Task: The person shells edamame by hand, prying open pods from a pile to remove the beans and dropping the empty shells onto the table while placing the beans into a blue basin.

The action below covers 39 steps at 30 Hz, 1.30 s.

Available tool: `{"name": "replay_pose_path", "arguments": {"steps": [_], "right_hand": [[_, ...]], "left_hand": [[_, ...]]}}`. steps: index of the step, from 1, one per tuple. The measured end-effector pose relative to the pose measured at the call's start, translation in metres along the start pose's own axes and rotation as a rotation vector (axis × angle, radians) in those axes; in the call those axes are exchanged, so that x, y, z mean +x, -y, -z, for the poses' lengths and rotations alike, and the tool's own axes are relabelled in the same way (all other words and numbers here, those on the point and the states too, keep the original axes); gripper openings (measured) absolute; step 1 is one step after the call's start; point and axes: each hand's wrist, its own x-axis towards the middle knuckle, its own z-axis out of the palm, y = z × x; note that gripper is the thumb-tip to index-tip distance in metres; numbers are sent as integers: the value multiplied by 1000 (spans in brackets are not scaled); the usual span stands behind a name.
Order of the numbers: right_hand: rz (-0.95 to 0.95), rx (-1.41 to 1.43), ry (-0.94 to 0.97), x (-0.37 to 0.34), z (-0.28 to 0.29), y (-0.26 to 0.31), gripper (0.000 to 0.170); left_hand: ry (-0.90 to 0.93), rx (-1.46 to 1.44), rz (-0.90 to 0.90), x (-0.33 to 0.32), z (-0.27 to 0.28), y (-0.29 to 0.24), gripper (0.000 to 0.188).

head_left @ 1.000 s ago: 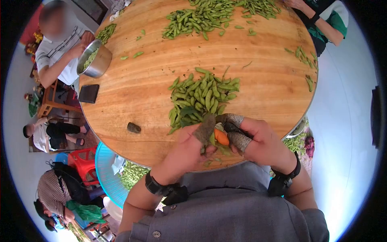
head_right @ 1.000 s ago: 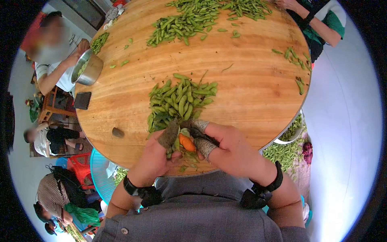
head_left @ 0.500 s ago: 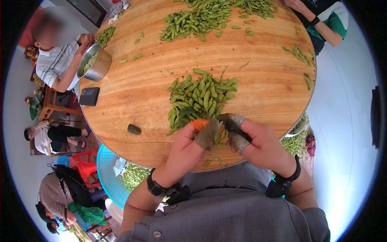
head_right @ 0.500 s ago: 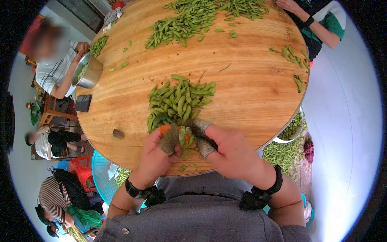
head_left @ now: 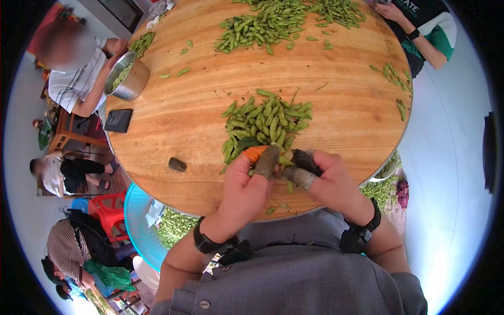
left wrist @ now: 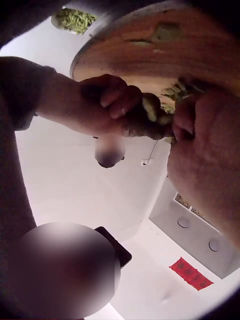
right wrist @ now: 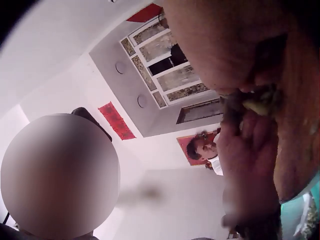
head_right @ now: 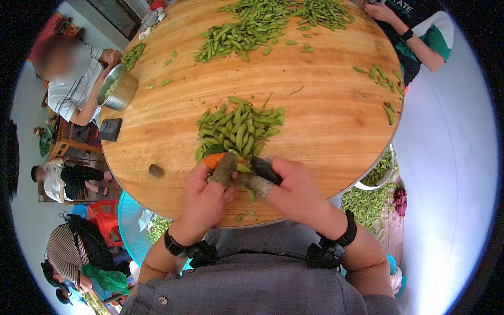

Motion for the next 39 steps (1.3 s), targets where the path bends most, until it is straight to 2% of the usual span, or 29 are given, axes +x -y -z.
{"name": "replay_pose_path", "arguments": {"steps": [2, 3, 5, 6, 8, 9, 11, 12, 14, 15, 17, 20, 24, 26, 27, 29, 30, 32, 36, 38, 39], "right_hand": [[9, 370, -28, -2, 1, 6, 18], [9, 368, -27, -1, 1, 3, 18], [125, 277, -72, 0, 3, -6, 13], [125, 274, -71, -1, 6, -5, 13], [192, 22, -40, -3, 14, -1, 11], [190, 21, -37, -4, 19, 2, 11], [241, -242, 73, -6, 27, 9, 10], [240, -242, 75, -5, 26, 10, 10], [341, -230, 67, -4, 25, 12, 13], [342, -230, 67, -2, 23, 12, 13], [455, -324, 1, 1, 21, 11, 13], [511, -439, 52, 0, 23, 10, 14], [510, -489, 123, -1, 23, 15, 15], [587, -483, 86, 2, 22, 13, 14], [587, -483, 84, 1, 22, 13, 14], [567, -473, 119, 0, 23, 13, 13], [564, -469, 116, 0, 24, 13, 13], [561, -508, 166, 0, 27, 14, 14], [543, -528, 174, 3, 27, 10, 12], [537, -412, 179, 4, 26, 3, 17], [534, -406, 176, 4, 27, 4, 17]], "left_hand": [[57, 215, -60, 0, 6, -1, 26], [56, 213, -62, -1, 9, 1, 26], [133, 236, 12, -4, 15, 4, 27], [132, 233, 11, -6, 14, 2, 27], [81, 91, 40, -11, 12, -6, 29], [79, 89, 42, -11, 13, -7, 29], [282, 479, -203, -6, 16, -11, 31], [280, 478, -202, -6, 17, -12, 31], [471, 623, -189, -5, 17, -13, 26], [471, 623, -189, -5, 19, -11, 26], [519, 474, -139, -3, 23, -5, 17], [443, 466, -107, -8, 18, -13, 13], [456, 496, -73, -5, 23, -13, 11], [453, 333, 80, -6, 20, -19, 12], [454, 333, 80, -6, 21, -19, 12], [523, 428, -62, -5, 24, -19, 14], [525, 430, -58, -5, 24, -20, 14], [413, 251, 121, -7, 22, -20, 15], [422, 278, 87, -5, 23, -19, 17], [396, 367, 247, -5, 28, -22, 19], [398, 371, 254, -3, 29, -21, 19]]}}
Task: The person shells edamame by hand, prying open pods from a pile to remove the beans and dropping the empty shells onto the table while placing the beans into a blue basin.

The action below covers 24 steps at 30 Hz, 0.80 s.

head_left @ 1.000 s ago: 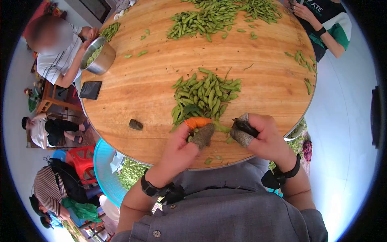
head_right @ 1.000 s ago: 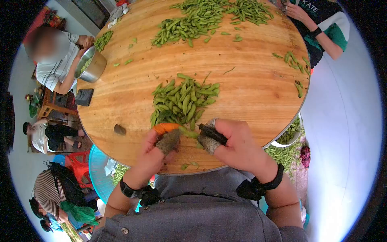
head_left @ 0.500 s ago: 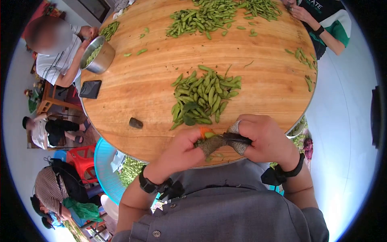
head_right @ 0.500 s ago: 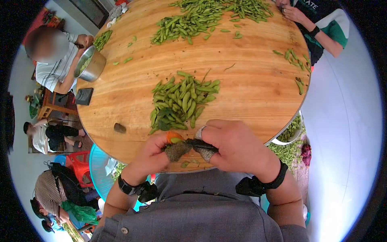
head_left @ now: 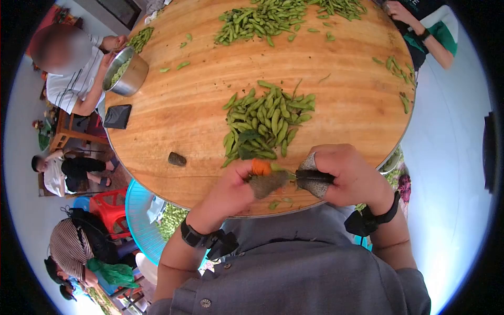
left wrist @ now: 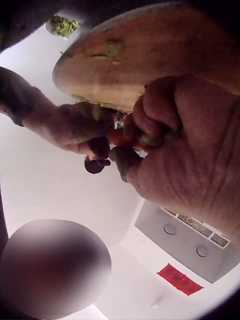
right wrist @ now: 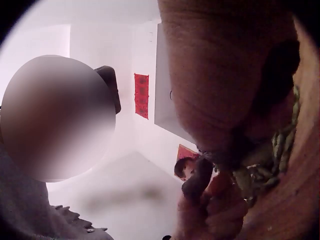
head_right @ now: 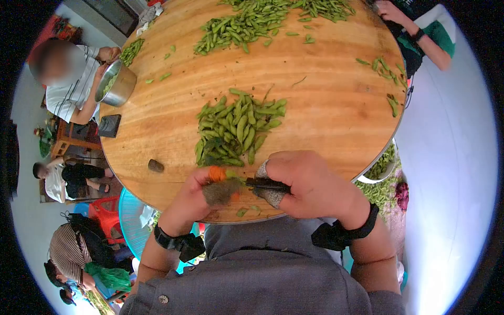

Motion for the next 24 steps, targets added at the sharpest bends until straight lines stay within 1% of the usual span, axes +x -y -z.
{"name": "replay_pose_path", "arguments": {"steps": [2, 3, 5, 6, 8, 9, 11, 12, 14, 15, 17, 18, 20, 21, 23, 24], "right_hand": [[29, 77, 52, 0, 4, 1, 15], [19, 88, 47, 0, 4, 2, 15], [55, 91, 146, 2, 5, 2, 16], [51, 99, 145, 1, 6, 1, 16], [37, 176, 201, 2, 8, 0, 18], [38, 179, 200, 2, 10, 1, 18], [-75, 205, 248, 0, 13, 2, 20], [-77, 208, 246, 0, 12, 1, 20], [24, 100, 146, 1, 10, -4, 10], [25, 101, 146, 1, 7, -6, 10], [21, 132, 0, 1, 0, -7, 16], [26, 131, -4, 2, -3, -5, 16], [-172, -32, -243, 3, -8, 1, 16], [-164, -34, -246, 1, -11, 4, 16], [-186, 19, -269, -4, -16, 10, 19], [-181, 18, -270, -5, -15, 13, 19]], "left_hand": [[-52, -320, 40, 3, 3, 5, 22], [-49, -318, 55, 3, 0, 2, 22], [-66, 45, 32, 5, -10, -6, 20], [-65, 45, 41, 7, -12, -3, 20], [36, 39, -112, 10, -12, 3, 19], [36, 40, -109, 10, -10, 2, 19], [136, 183, -104, 6, -5, -1, 18], [138, 183, -100, 5, -7, -3, 18], [162, 117, -44, 1, -10, -5, 19], [161, 117, -43, -1, -9, -5, 19], [143, -18, 106, -4, -5, -5, 21], [141, -12, 103, -5, -7, -4, 21], [-147, -302, 113, -8, -14, -2, 21], [-150, -298, 106, -8, -16, -2, 21], [-208, -288, 10, -7, -18, 2, 22], [-210, -286, 6, -5, -17, 5, 22]]}}
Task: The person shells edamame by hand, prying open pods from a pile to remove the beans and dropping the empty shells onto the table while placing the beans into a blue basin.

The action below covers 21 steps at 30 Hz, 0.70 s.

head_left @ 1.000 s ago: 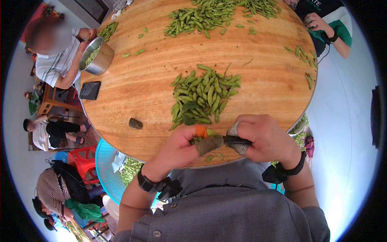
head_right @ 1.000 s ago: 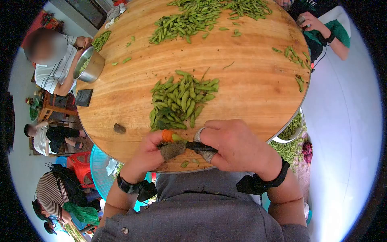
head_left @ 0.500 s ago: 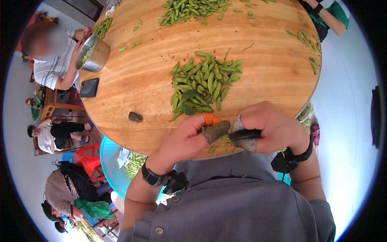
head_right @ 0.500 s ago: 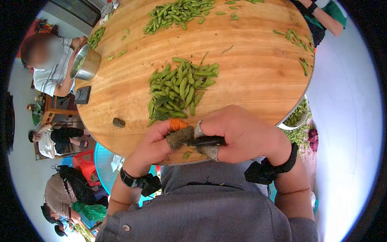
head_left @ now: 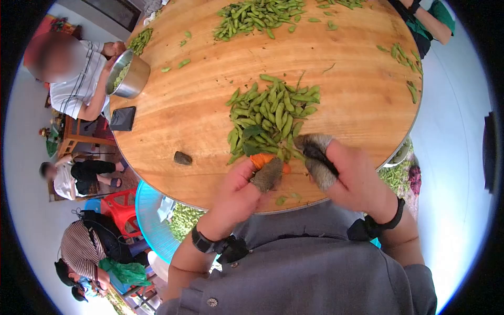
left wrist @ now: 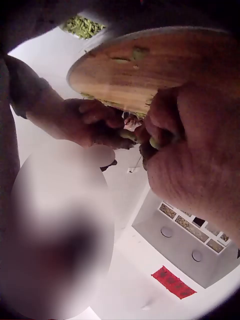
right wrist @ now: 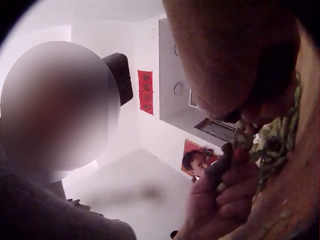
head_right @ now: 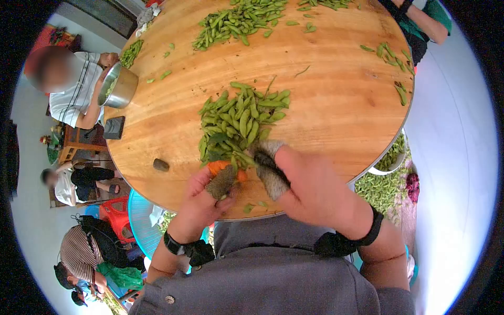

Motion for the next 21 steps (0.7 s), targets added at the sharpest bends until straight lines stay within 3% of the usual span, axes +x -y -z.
{"name": "replay_pose_path", "arguments": {"steps": [3, 5, 9, 11, 14, 18, 20, 21], "right_hand": [[-23, 24, 144, -2, 3, 8, 21], [-43, 53, 64, -3, 0, 7, 22], [-90, 9, -27, -7, 1, 10, 24], [0, -41, 131, -7, 0, 8, 26], [-43, 84, 155, -5, -1, 7, 28], [-123, 204, 175, -1, -1, 9, 30], [-108, 269, 198, 1, -1, 7, 32], [-107, 267, 196, 0, -1, 7, 32]], "left_hand": [[76, -63, -99, 5, 0, 8, 22], [-68, 14, -218, 7, -3, 12, 21], [-134, -117, -129, 5, -3, 6, 19], [-113, 51, -246, 4, -4, 10, 19], [-59, 282, -388, 4, -7, 6, 19], [-63, 287, -389, 4, -8, 7, 19], [-70, 576, -644, 7, -7, 10, 19], [-69, 576, -647, 7, -6, 10, 19]]}}
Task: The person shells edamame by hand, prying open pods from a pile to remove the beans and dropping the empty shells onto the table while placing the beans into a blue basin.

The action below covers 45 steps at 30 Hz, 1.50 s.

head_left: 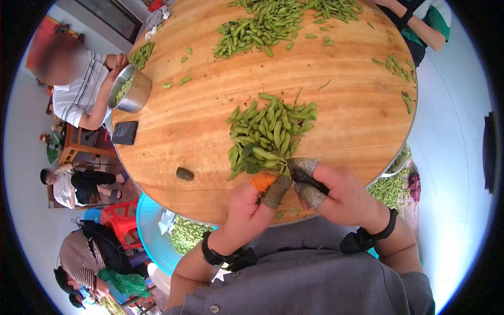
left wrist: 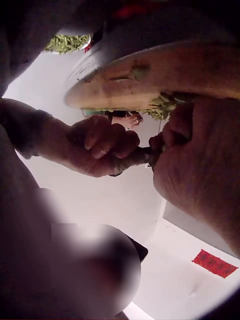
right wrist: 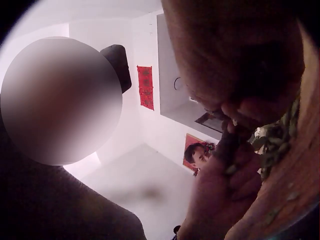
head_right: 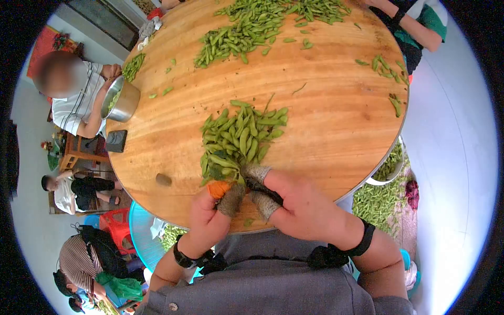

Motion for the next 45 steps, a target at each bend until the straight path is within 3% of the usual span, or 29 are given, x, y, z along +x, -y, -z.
{"name": "replay_pose_path", "arguments": {"steps": [2, 9, 11, 15, 17, 18, 20, 21, 23, 24, 26, 27, 29, 33, 35, 36, 38, 42, 44, 45], "right_hand": [[-39, 159, 31, 0, 0, -1, 32], [-94, 216, 42, 1, 3, 5, 33], [-109, 236, 54, 2, 3, 3, 33], [-81, 360, 18, 5, 0, -3, 26], [-392, 644, 161, 10, 8, 5, 18], [-393, 644, 161, 11, 8, 6, 18], [-581, 1026, 191, 11, 8, 6, 13], [-583, 1027, 190, 10, 7, 5, 13], [-576, 1165, 198, 9, 5, 3, 15], [-577, 1165, 199, 10, 5, 3, 15], [-438, 745, 164, 11, 6, 3, 18], [-439, 745, 166, 10, 4, 3, 18], [-214, 422, 129, 8, -1, 0, 23], [-412, 521, 204, 11, 8, 11, 26], [-481, 570, 213, 10, 9, 11, 25], [-483, 574, 214, 9, 8, 10, 25], [-426, 486, 194, 8, 6, 8, 24], [-342, 418, 140, 9, 3, 4, 21], [-419, 449, 138, 9, 4, 6, 19], [-419, 448, 139, 9, 3, 5, 19]], "left_hand": [[6, 45, 0, 0, 1, 1, 19], [-76, 39, -35, 3, 0, 2, 19], [-36, 249, -192, 8, 4, -3, 18], [-33, 301, -247, 10, 5, 1, 16], [-18, 304, -249, 11, 5, 8, 12], [-18, 303, -248, 10, 5, 6, 12], [99, -687, 518, 8, 8, 1, 11], [100, -689, 520, 9, 8, 2, 11], [257, -1325, 614, 11, 9, 8, 13], [256, -1326, 614, 13, 9, 9, 13], [291, -1331, 605, 15, 9, 11, 13], [289, -1332, 605, 15, 6, 8, 13], [90, -442, 425, 14, -1, 0, 12], [127, -324, 231, 17, 3, 9, 12], [163, 27, 34, 18, 5, 8, 13], [164, 27, 38, 18, 6, 7, 13], [147, 540, -104, 18, 6, 6, 12], [36, 514, -224, 14, 2, 15, 14], [57, -320, 562, 13, 1, 6, 16], [56, -321, 562, 13, 0, 4, 16]]}}
